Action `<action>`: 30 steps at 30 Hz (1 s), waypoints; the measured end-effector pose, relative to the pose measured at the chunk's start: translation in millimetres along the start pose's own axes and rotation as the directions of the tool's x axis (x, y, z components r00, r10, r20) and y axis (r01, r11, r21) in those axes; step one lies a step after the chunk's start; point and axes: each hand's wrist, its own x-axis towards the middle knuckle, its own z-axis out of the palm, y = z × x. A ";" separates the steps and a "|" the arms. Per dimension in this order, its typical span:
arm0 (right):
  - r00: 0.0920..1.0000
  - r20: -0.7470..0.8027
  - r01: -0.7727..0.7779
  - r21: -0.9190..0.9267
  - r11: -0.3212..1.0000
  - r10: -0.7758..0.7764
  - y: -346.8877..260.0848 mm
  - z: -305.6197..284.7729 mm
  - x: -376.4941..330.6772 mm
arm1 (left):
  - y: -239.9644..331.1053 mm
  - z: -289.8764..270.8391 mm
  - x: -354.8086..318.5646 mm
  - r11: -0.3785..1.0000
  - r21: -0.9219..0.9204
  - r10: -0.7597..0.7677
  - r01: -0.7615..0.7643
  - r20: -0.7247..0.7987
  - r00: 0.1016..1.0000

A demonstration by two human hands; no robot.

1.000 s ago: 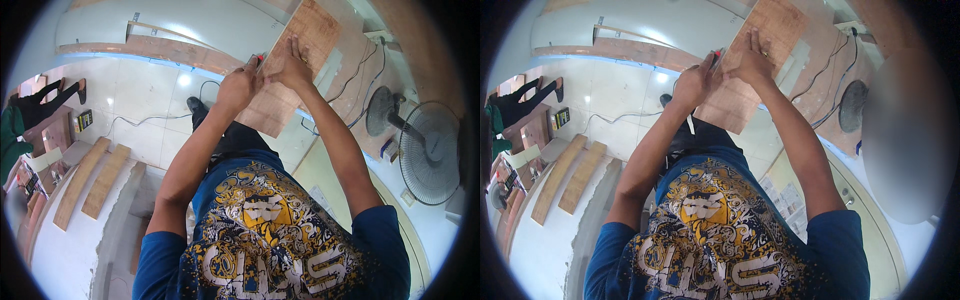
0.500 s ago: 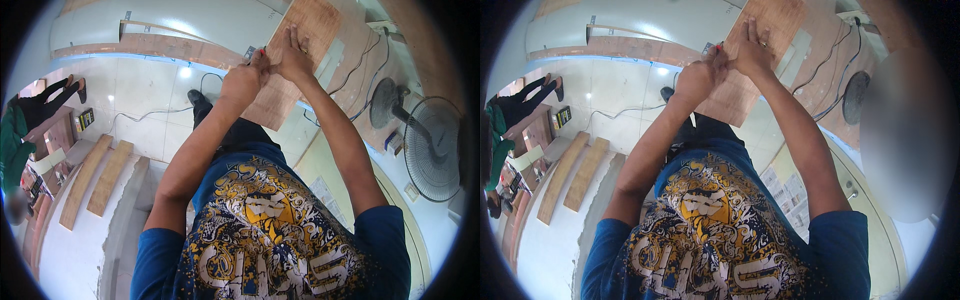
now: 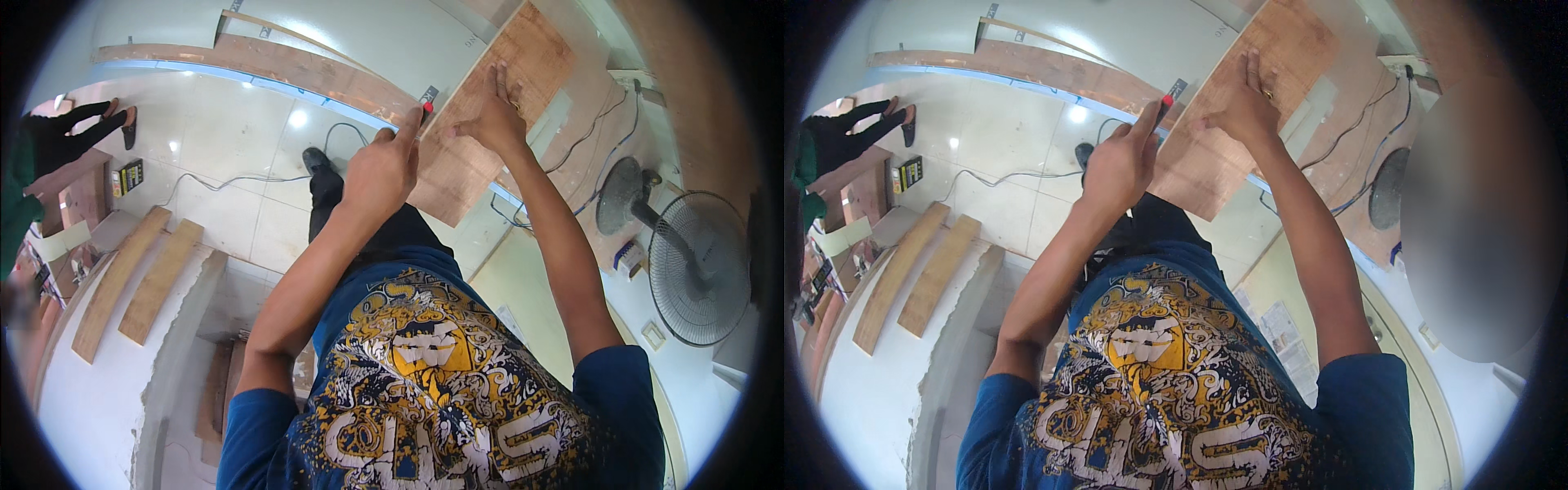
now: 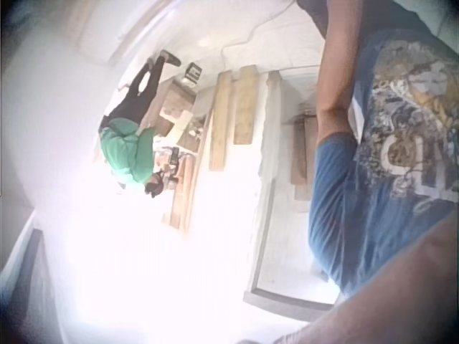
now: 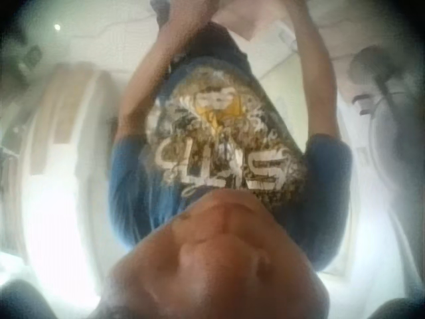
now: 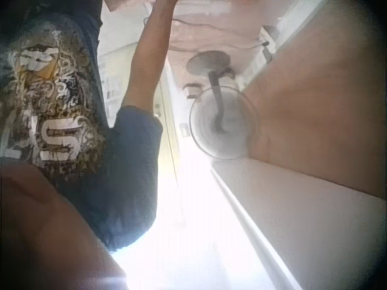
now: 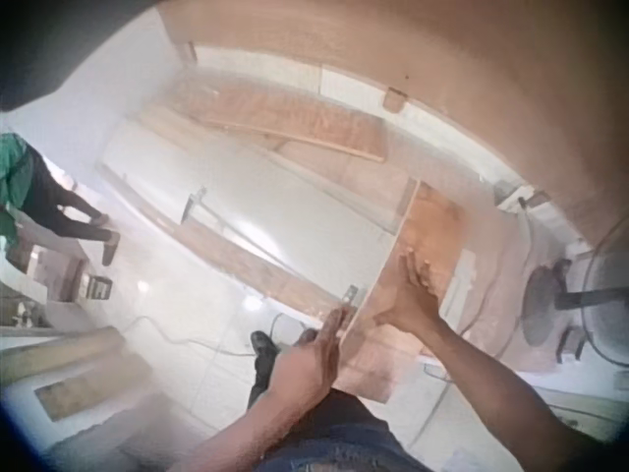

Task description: The person aligns and secures wooden panels onto a white shelving unit using a red utility knife to mark and adjust the pieces. They repeatedly position the panels, press them into place, and use the knife to ensure proper fit.

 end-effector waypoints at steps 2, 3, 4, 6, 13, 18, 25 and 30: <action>0.999 0.020 -0.024 -0.042 0.999 0.025 -1.6 -1.6 0.3 | -13.4 41.2 20.4 0.998 0.017 0.059 -0.058 -0.039 0.998; 0.999 0.029 -0.034 -0.052 0.998 0.036 -2.0 -1.4 2.6 | -14.1 48.2 28.4 0.997 0.021 0.074 -0.074 -0.023 0.997; 1.000 0.019 -0.018 -0.033 0.999 0.018 0.3 -0.8 3.8 | -15.6 54.2 33.8 0.996 0.027 0.090 -0.090 -0.007 0.996; 1.000 0.002 0.011 0.010 1.000 -0.011 4.6 2.3 3.3 | -16.1 59.6 38.5 0.997 0.048 0.066 -0.067 0.034 0.997; 0.999 -0.033 0.002 -0.034 0.999 -0.003 7.4 8.3 4.3 | -13.0 59.0 54.0 0.979 0.082 0.190 -0.189 -0.006 0.982; 1.000 -0.019 -0.002 -0.052 0.999 0.001 2.5 7.0 3.8 | -19.8 74.5 57.0 0.969 0.153 0.198 -0.197 0.008 0.980; 0.997 -0.068 0.027 -0.030 0.999 -0.029 11.5 13.6 6.6 | -30.8 -2.2 -34.3 0.977 0.215 -0.024 0.001 0.101 0.995; 1.000 -0.012 -0.009 -0.047 0.999 0.008 5.5 -1.7 -1.6 | 14.9 -65.5 -12.5 0.997 -0.071 0.041 -0.043 -0.037 0.998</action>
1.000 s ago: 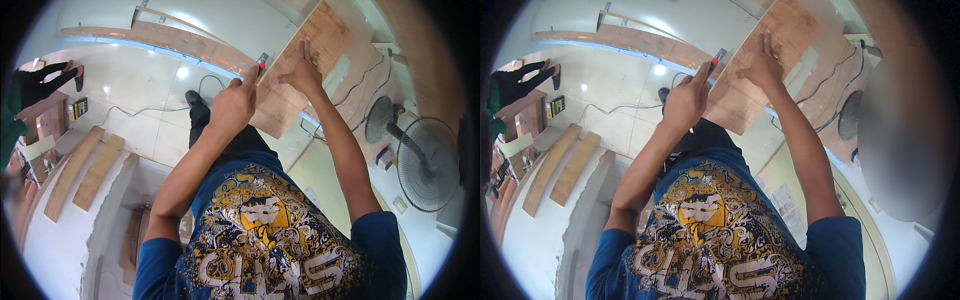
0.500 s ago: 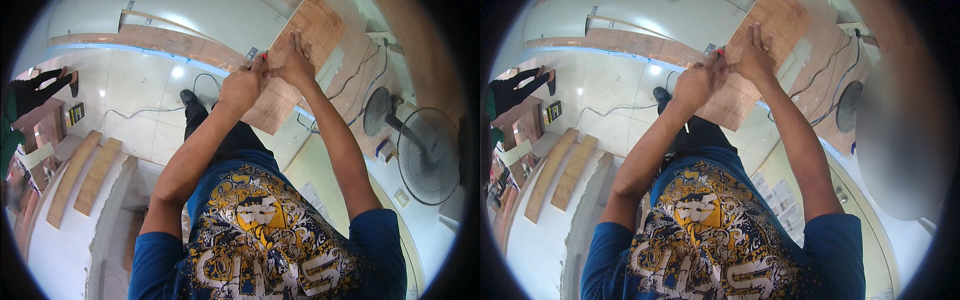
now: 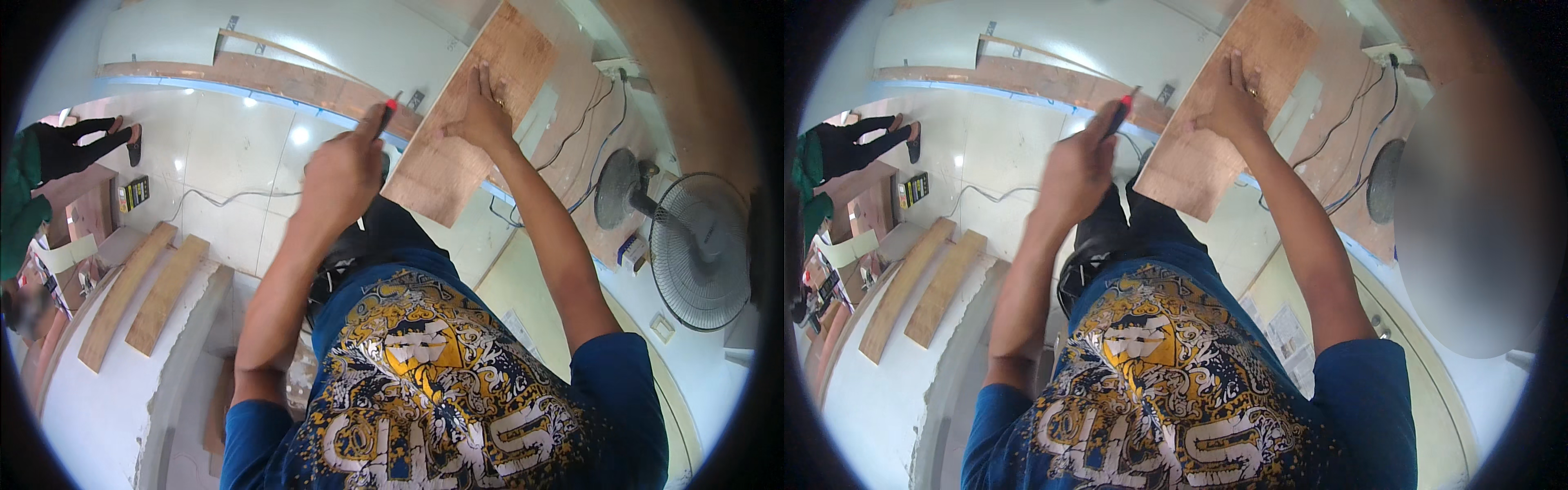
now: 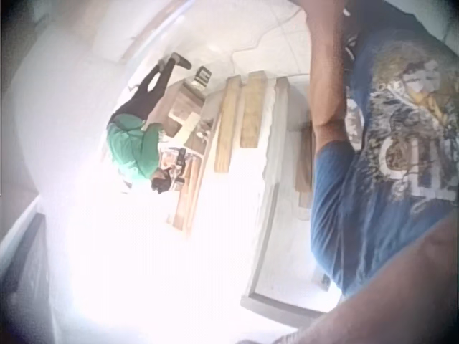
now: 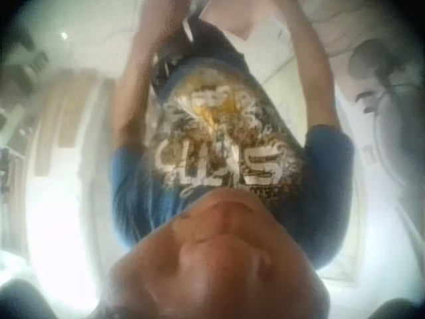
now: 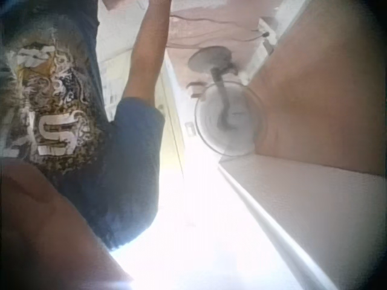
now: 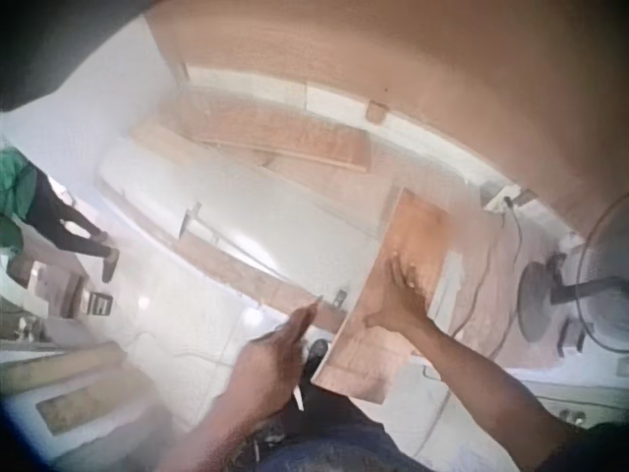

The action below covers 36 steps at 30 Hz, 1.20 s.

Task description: The person aligns and secures wooden panels onto a white shelving unit using a red utility knife to mark and adjust the pieces. They repeatedly position the panels, press them into place, and use the knife to ensure proper fit.

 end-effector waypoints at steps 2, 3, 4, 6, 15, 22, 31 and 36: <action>1.000 0.025 0.006 -0.002 1.000 -0.006 -4.9 -5.9 -1.5 | -22.3 45.7 28.5 0.993 -0.078 0.084 -0.087 -0.041 0.996; 0.999 0.034 0.002 -0.006 1.000 -0.002 -4.6 -7.7 0.2 | -29.1 66.9 47.3 0.998 -0.040 0.057 -0.058 -0.035 0.998; 1.000 0.012 0.000 -0.011 1.000 0.000 -1.0 -5.4 0.0 | -28.5 81.7 66.3 0.996 -0.022 0.082 -0.083 -0.060 0.995; 1.000 -0.023 0.007 -0.021 1.000 -0.008 4.2 0.5 2.4 | -19.5 106.0 102.5 0.992 -0.031 0.122 -0.125 -0.073 0.990; 0.998 0.063 0.002 -0.055 0.998 0.001 8.8 -4.5 8.2 | 0.8 133.7 162.0 0.982 0.072 0.178 -0.175 -0.039 0.983; 0.999 0.049 0.012 -0.057 0.998 -0.009 9.3 -5.4 9.7 | 2.5 137.8 186.3 0.868 0.322 0.366 -0.378 0.102 0.925; 0.997 0.075 0.036 -0.131 0.991 -0.027 4.5 -10.1 4.7 | 0.2 136.8 147.2 0.913 0.331 0.185 -0.239 0.188 0.965; 0.999 -0.027 0.017 -0.120 0.993 -0.020 16.9 12.9 15.7 | 12.2 103.5 102.1 0.931 0.313 0.117 -0.188 0.233 0.965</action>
